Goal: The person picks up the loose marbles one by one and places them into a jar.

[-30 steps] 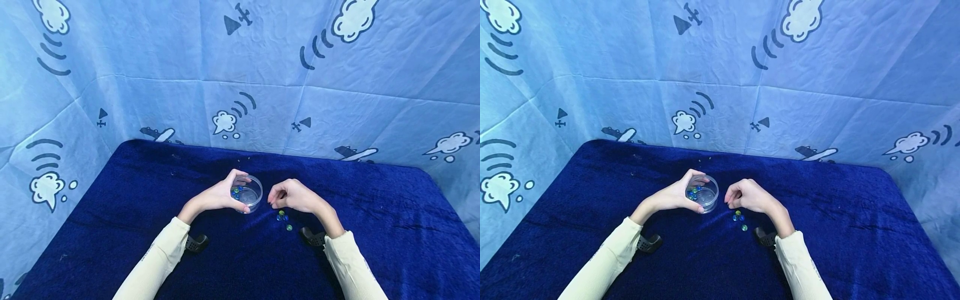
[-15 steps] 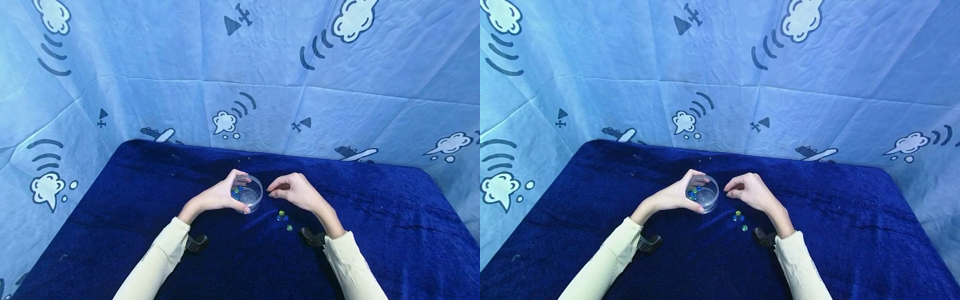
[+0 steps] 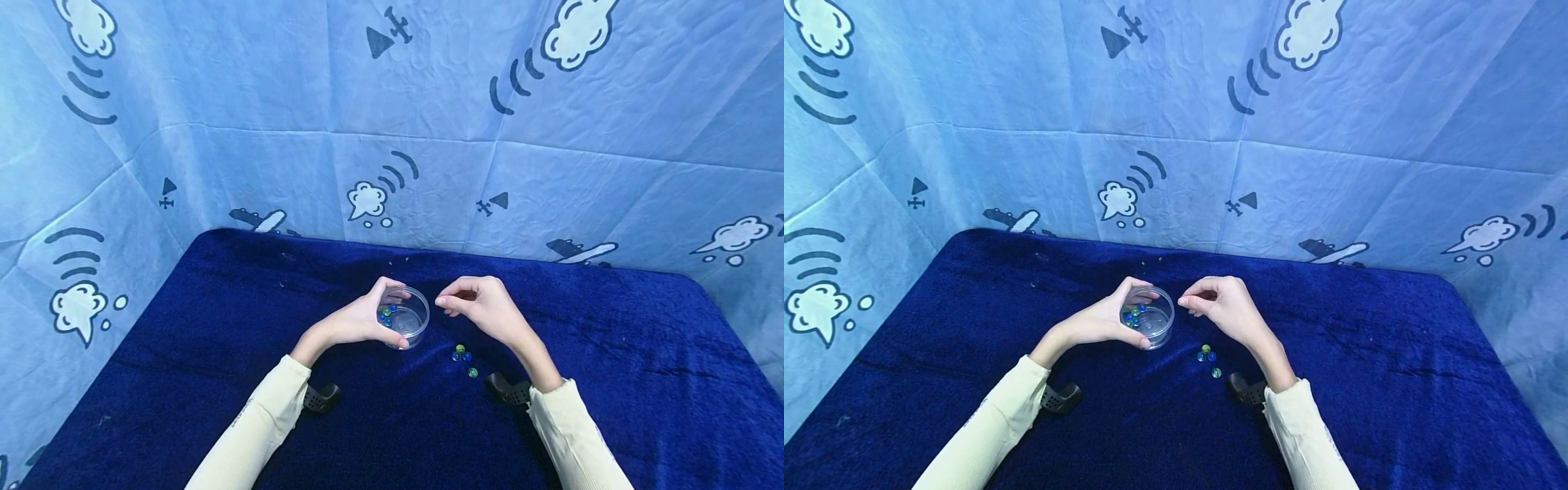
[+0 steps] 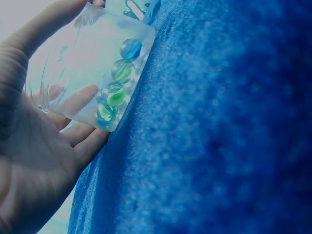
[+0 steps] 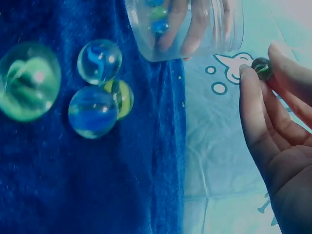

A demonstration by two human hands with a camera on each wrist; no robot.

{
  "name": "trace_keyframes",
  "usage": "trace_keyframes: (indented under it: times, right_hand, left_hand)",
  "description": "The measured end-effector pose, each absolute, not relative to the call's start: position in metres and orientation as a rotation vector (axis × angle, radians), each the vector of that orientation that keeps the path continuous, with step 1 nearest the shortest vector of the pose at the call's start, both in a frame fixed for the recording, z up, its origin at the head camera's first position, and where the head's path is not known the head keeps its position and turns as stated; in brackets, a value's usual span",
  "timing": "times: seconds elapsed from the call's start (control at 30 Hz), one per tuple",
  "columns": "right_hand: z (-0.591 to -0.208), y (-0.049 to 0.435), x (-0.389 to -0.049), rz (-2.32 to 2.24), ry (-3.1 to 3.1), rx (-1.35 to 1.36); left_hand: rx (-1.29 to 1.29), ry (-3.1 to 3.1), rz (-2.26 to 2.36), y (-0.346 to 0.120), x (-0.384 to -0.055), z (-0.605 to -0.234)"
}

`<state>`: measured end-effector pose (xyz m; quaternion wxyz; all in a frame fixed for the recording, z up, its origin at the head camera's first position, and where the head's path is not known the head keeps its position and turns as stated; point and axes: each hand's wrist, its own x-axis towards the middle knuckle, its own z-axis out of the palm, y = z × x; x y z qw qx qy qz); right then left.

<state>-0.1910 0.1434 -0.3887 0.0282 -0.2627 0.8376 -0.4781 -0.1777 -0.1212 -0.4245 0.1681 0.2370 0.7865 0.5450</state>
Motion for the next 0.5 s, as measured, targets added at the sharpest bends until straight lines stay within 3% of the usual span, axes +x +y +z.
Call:
trace_keyframes:
  times: [0.5]
  right_hand:
    - [-0.381, 0.129, -0.182, -1.605, 2.521, -0.88]
  left_hand:
    - [0.675, 2.234, 1.549, -0.121, -0.178, -0.425]
